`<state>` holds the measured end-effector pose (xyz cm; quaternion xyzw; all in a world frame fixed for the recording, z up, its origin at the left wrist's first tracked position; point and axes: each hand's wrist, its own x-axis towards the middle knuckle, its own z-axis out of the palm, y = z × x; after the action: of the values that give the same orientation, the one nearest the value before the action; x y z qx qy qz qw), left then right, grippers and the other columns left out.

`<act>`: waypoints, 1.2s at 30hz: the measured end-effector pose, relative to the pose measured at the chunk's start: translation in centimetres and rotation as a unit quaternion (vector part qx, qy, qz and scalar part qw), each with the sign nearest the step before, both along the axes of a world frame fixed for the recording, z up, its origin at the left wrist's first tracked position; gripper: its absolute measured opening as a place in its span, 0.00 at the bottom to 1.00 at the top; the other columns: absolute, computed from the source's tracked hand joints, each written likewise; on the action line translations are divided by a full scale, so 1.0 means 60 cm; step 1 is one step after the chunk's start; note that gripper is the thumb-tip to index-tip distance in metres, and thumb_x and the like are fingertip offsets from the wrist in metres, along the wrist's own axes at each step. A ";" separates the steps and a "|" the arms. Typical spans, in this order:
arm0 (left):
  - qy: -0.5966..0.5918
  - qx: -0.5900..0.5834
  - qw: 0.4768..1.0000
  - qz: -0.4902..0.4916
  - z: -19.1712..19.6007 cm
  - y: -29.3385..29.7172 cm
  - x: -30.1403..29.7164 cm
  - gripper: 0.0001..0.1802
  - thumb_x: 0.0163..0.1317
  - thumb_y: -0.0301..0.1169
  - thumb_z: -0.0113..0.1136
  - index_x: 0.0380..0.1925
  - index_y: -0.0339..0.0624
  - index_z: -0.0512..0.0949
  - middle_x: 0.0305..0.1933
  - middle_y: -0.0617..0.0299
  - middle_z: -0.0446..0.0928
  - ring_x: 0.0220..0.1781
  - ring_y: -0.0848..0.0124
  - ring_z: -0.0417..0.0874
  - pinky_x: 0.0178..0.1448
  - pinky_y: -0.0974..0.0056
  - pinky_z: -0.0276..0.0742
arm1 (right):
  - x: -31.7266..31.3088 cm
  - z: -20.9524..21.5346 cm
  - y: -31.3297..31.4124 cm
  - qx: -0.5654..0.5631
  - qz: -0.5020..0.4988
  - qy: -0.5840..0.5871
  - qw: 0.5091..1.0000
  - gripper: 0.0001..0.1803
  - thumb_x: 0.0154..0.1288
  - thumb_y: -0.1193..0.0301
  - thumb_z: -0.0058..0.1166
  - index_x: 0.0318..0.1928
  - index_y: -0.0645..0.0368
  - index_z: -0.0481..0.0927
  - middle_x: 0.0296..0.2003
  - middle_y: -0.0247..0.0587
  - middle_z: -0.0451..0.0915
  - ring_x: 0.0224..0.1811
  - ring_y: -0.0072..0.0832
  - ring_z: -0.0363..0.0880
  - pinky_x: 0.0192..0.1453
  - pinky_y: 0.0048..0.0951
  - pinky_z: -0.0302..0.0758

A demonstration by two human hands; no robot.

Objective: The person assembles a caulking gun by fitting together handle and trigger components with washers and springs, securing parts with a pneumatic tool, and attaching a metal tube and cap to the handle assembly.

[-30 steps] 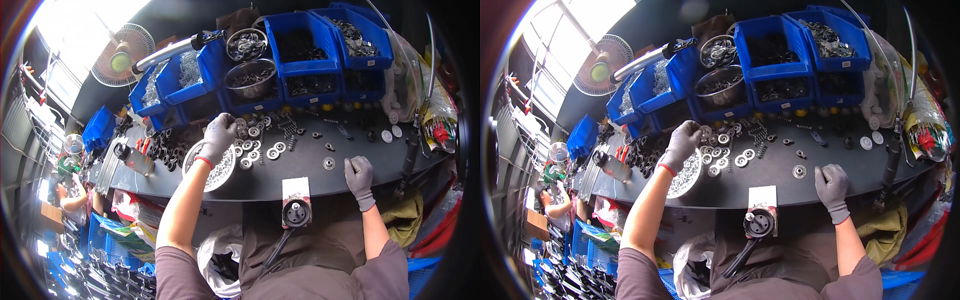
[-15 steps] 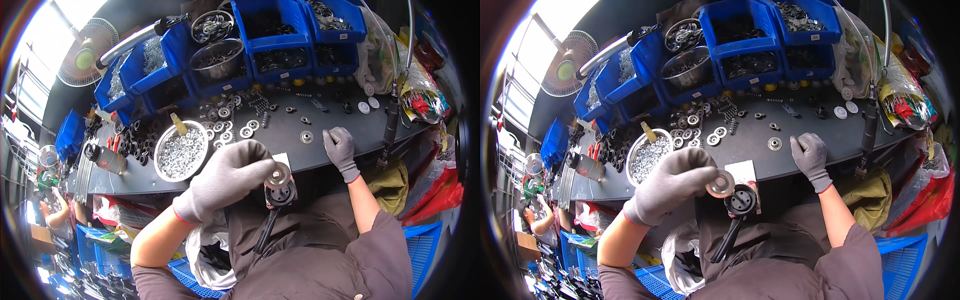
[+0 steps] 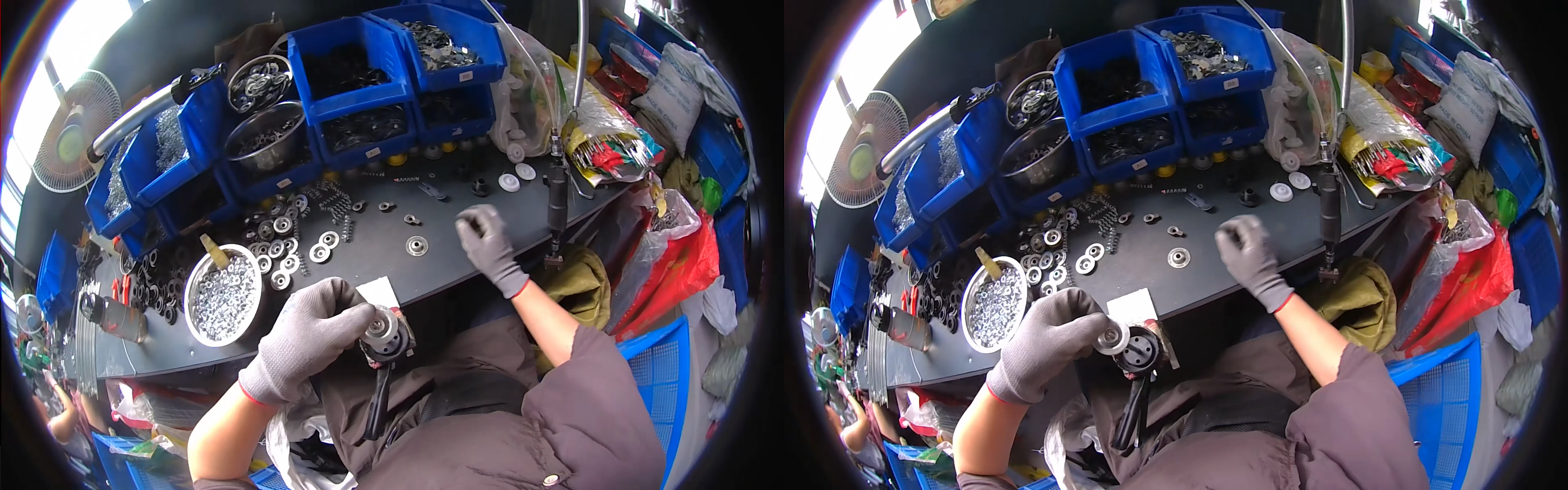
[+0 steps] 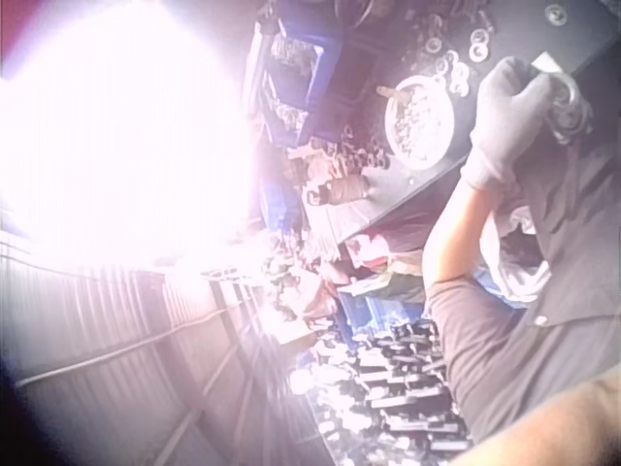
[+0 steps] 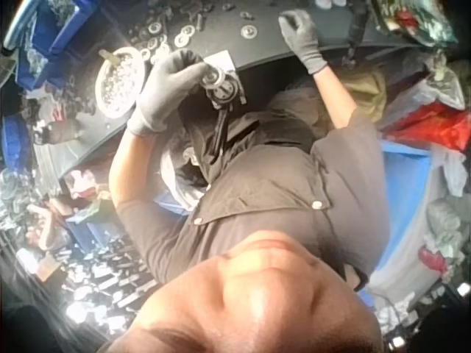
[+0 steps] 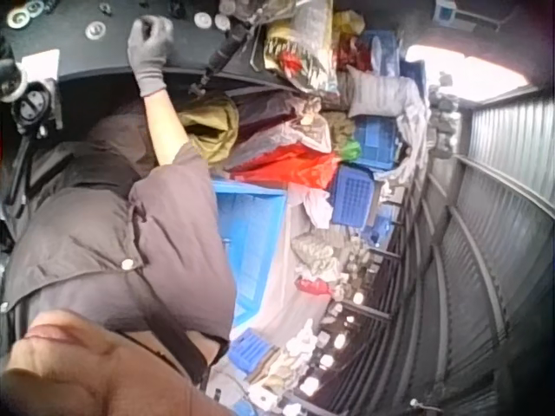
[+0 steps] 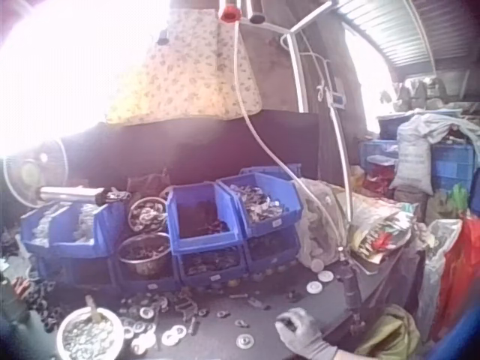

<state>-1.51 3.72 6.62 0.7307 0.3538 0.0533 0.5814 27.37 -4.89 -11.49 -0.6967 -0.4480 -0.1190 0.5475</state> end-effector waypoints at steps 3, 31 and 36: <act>0.013 0.033 0.999 -0.017 -0.001 0.005 -0.007 0.08 0.60 0.31 0.59 0.31 0.36 0.76 0.26 0.69 0.75 0.28 0.84 0.72 0.34 0.74 0.70 | 0.090 -0.005 -0.020 -0.055 -0.093 0.007 0.994 0.13 0.61 0.67 0.57 0.43 0.60 0.79 0.44 0.48 0.76 0.47 0.39 0.77 0.53 0.36 0.75; 0.247 0.513 0.806 0.166 -0.173 0.222 -0.222 0.12 0.59 0.38 0.63 0.36 0.42 0.83 0.39 0.53 0.80 0.45 0.55 0.81 0.49 0.54 0.77 | -0.116 0.149 -0.113 -0.055 0.279 0.288 0.914 0.12 0.65 0.75 0.58 0.47 0.67 0.78 0.38 0.34 0.79 0.40 0.18 0.77 0.47 0.21 0.73; 0.256 0.592 0.746 0.166 -0.191 0.222 -0.224 0.11 0.60 0.40 0.61 0.36 0.49 0.84 0.40 0.54 0.80 0.44 0.57 0.82 0.46 0.55 0.78 | -0.206 0.273 -0.065 -0.148 0.436 0.325 0.826 0.18 0.64 0.78 0.56 0.55 0.68 0.75 0.46 0.39 0.81 0.47 0.19 0.79 0.52 0.23 0.76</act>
<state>-14.94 17.04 -4.82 0.8440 0.5029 0.1584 -0.0980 15.04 -8.79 4.88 -0.5005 -0.5132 0.4330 0.5464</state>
